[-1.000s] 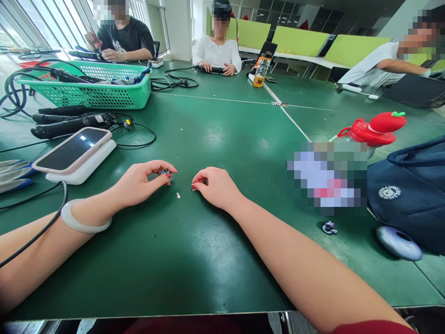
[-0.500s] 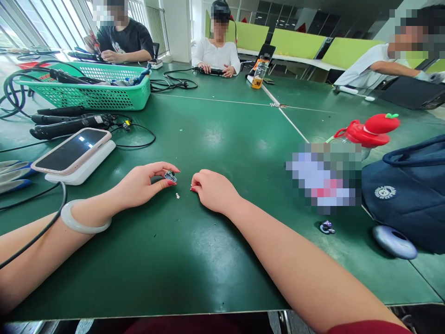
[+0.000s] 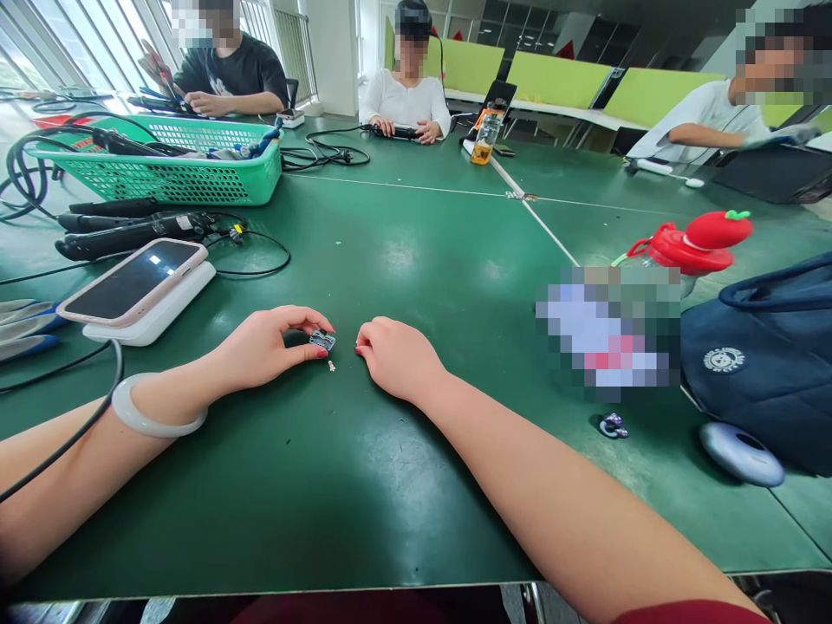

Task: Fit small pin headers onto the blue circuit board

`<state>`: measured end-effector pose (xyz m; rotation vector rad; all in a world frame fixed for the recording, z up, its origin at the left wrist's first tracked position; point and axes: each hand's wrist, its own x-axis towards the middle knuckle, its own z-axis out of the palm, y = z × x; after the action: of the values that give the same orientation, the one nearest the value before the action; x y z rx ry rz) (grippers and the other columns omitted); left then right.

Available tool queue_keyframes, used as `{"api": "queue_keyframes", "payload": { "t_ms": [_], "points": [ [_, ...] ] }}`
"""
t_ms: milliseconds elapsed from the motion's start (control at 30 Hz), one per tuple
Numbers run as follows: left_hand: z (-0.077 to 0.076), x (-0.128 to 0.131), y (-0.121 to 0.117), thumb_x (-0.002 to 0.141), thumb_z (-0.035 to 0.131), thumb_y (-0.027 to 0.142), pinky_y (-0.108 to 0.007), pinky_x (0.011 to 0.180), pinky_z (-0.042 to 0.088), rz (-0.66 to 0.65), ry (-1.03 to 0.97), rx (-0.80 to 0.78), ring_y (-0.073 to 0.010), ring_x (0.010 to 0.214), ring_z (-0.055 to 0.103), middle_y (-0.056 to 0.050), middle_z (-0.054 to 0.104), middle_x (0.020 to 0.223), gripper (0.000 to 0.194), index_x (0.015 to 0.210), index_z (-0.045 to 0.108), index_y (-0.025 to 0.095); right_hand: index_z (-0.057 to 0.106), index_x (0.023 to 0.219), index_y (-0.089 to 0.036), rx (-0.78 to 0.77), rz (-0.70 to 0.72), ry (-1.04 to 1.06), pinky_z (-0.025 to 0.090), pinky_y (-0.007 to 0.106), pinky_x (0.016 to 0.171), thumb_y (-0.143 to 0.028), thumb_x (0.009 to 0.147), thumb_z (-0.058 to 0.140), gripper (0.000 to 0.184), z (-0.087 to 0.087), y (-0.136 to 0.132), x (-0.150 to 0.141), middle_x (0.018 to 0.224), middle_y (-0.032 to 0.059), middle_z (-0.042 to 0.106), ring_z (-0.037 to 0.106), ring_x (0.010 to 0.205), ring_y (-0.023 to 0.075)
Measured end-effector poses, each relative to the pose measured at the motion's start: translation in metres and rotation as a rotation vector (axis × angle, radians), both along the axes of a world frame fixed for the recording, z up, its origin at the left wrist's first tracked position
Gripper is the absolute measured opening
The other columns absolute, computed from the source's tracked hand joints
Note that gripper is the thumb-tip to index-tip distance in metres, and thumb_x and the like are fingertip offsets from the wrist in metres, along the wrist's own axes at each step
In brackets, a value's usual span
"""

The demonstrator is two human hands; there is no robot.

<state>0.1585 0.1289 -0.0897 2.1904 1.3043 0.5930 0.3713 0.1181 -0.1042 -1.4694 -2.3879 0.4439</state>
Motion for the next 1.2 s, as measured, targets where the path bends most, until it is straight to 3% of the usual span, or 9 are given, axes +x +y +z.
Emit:
{"api": "queue_keyframes", "payload": {
  "t_ms": [200,400,700,1000,1200],
  "points": [
    [-0.001,0.001,0.000,0.070,0.072,0.043,-0.031,0.079,0.049,-0.016,-0.006,0.011,-0.0188,0.084,0.063,-0.001,0.068,0.088,0.030,0.090,0.066,0.022,0.062,0.087,-0.017,0.158,0.132,0.154,0.038,0.024,0.069,-0.019,0.091,0.052,0.011,-0.002,-0.008,-0.005,0.087,0.0023,0.060,0.052,0.076,0.0120],
    [0.001,0.001,-0.003,0.067,0.073,0.047,-0.032,0.077,0.049,-0.098,0.017,0.026,-0.0192,0.083,0.062,0.000,0.067,0.086,0.032,0.086,0.065,0.022,0.064,0.092,-0.017,0.236,0.212,0.114,0.040,0.025,0.073,-0.024,0.094,0.049,0.017,-0.001,-0.012,-0.011,0.093,0.0044,0.062,0.055,0.080,0.0135],
    [0.000,0.001,-0.002,0.069,0.072,0.045,-0.033,0.080,0.050,-0.092,0.004,0.009,-0.0194,0.085,0.063,-0.001,0.068,0.089,0.031,0.089,0.066,0.022,0.066,0.092,-0.018,0.237,0.181,0.136,0.041,0.025,0.075,-0.023,0.094,0.051,0.016,-0.002,-0.012,-0.009,0.093,0.0031,0.064,0.056,0.083,0.0130],
    [-0.003,-0.001,0.003,0.070,0.071,0.042,-0.036,0.082,0.051,0.062,0.010,-0.002,-0.0204,0.084,0.064,-0.002,0.069,0.089,0.029,0.091,0.067,0.022,0.065,0.092,-0.018,0.088,0.144,0.024,0.039,0.025,0.070,-0.039,0.086,0.063,0.021,-0.002,-0.013,-0.013,0.090,0.0021,0.061,0.056,0.077,0.0123],
    [-0.003,0.000,0.004,0.071,0.070,0.041,-0.034,0.079,0.050,0.067,0.013,-0.003,-0.0197,0.083,0.064,-0.002,0.069,0.088,0.028,0.091,0.067,0.022,0.064,0.090,-0.017,0.124,0.127,-0.075,0.036,0.026,0.066,-0.029,0.094,0.051,0.018,-0.004,-0.011,-0.019,0.089,0.0028,0.061,0.055,0.075,0.0127]
  ]
}}
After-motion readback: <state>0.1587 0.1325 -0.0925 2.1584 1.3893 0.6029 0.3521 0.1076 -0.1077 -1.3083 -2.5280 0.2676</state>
